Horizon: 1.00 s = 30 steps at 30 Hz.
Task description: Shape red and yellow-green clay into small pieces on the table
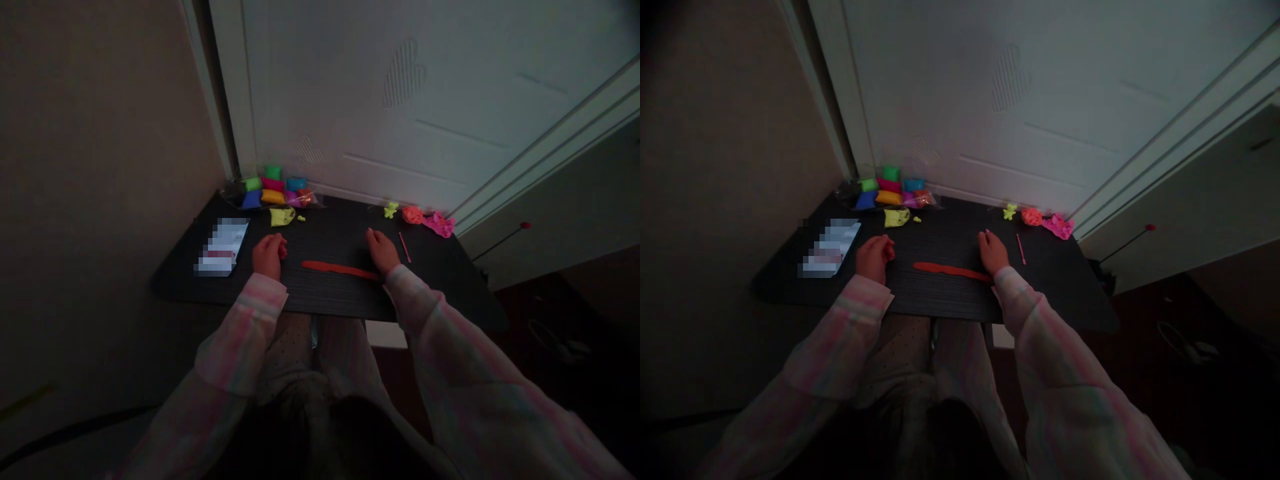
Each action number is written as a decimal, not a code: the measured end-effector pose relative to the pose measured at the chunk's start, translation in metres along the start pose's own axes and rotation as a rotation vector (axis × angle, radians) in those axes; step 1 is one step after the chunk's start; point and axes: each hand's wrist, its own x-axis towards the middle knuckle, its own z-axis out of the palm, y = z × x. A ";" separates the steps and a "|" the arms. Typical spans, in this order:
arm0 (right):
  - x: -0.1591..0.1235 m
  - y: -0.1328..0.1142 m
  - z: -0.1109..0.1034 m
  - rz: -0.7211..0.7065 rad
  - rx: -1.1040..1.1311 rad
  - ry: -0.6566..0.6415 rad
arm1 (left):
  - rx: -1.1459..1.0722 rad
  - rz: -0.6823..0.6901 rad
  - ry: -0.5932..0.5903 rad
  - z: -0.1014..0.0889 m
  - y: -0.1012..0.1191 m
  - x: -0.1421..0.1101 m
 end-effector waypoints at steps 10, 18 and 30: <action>-0.014 -0.038 0.023 -0.010 -0.182 0.026 | 0.018 -0.012 -0.013 0.001 0.003 -0.002; -0.017 -0.038 0.020 0.007 -0.127 0.029 | 0.017 -0.032 0.000 0.001 0.002 -0.002; 0.000 -0.052 0.017 0.029 -0.047 -0.019 | 0.028 -0.020 0.004 0.001 0.004 -0.003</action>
